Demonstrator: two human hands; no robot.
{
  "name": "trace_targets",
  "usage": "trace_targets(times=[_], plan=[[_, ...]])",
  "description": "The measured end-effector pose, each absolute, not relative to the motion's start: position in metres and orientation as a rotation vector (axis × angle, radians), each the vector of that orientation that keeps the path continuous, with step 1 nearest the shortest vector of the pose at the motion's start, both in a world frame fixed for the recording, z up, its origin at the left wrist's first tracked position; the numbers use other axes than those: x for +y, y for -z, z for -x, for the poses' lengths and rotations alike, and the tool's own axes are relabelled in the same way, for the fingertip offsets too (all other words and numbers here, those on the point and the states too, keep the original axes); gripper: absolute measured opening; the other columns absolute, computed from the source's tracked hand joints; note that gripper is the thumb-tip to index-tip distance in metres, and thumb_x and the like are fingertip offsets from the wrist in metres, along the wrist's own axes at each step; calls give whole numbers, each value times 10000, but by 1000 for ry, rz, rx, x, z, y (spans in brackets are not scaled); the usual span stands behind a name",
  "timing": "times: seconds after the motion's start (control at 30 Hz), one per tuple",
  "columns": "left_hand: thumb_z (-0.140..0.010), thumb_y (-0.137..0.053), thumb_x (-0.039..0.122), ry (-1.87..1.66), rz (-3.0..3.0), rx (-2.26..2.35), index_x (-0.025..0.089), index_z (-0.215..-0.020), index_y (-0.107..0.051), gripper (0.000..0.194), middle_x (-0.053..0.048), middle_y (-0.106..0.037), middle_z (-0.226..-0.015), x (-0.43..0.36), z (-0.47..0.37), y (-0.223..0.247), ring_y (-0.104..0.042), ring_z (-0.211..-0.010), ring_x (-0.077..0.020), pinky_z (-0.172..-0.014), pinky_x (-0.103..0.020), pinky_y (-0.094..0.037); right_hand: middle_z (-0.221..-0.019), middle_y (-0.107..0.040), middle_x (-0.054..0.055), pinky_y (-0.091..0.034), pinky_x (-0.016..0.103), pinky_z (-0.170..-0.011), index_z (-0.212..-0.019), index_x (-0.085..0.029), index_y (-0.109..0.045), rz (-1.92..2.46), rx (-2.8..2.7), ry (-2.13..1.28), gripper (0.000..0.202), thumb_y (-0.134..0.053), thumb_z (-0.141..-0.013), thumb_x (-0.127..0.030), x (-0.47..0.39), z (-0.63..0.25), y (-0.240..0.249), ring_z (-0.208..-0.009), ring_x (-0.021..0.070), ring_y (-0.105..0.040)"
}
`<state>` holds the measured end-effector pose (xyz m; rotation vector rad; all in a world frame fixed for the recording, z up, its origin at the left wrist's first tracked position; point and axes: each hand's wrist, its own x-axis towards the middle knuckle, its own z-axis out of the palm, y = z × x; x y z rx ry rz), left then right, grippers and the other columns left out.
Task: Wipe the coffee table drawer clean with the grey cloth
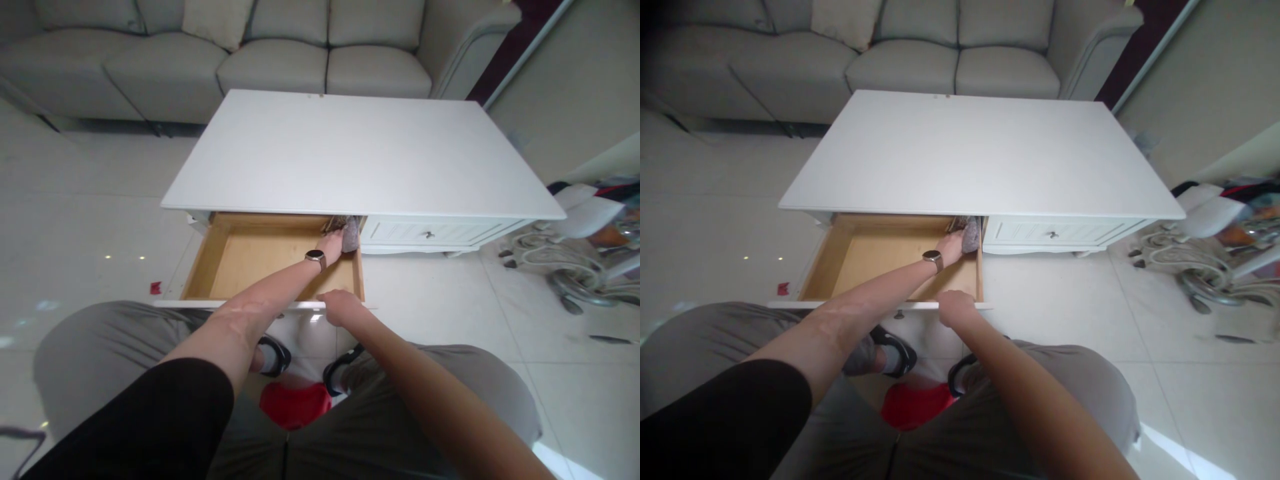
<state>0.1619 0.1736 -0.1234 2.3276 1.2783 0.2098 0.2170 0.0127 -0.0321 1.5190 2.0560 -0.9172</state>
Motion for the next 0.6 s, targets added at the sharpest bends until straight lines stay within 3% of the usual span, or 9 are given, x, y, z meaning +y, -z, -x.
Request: trace_targets(times=[0.17, 0.3, 0.4, 0.5, 0.6], plan=[[-1033, -342, 183, 81, -2517, 1403, 258, -1550, -519, 552, -127, -545, -1580, 197, -96, 113, -458, -1483, -295, -1159, -466, -449, -1356, -717, 142, -535, 409, -1026, -1428, -267, -665, -1504, 2082, 911, 516, -569, -938, -139, 13, -219, 39, -1249, 290, -682], [-1020, -344, 146, 245, -2466, 1562, 228, -1530, -542, 553, -102, -514, -1620, 206, -29, 106, -370, -1539, -254, -1217, -441, -371, -1404, -694, 139, -524, 401, -1056, -1457, -255, -653, -1495, 2091, 912, 553, -564, -927, -126, 14, -219, 41, -1273, 278, -670], [-1029, -296, 111, 304, -2388, 1710, 145, -1496, -551, 533, -141, -527, -1601, 205, 28, 92, -354, -1533, -290, -1194, -510, -369, -1428, -681, 140, -528, 404, -1058, -1468, -254, -649, -1491, 2090, 917, 573, -577, -915, -123, 14, -216, 41, -1273, 281, -671], [-1015, -325, 62, 373, -2248, 1929, 15, -1341, -616, 440, -229, -608, -1476, 204, 80, 73, -423, -1446, -346, -1158, -583, -373, -1425, -683, 138, -540, 410, -1041, -1463, -264, -655, -1490, 2089, 916, 568, -590, -913, -139, 14, -214, 42, -1257, 288, -680], [-1010, -436, 64, 356, -2159, 2029, 33, -1211, -664, 306, -189, -674, -1377, 203, 110, 61, -397, -1456, -343, -1172, -582, -359, -1421, -685, 136, -544, 403, -1033, -1474, -274, -648, -1486, 2087, 906, 588, -606, -902, -145, 14, -216, 42, -1254, 288, -683]])
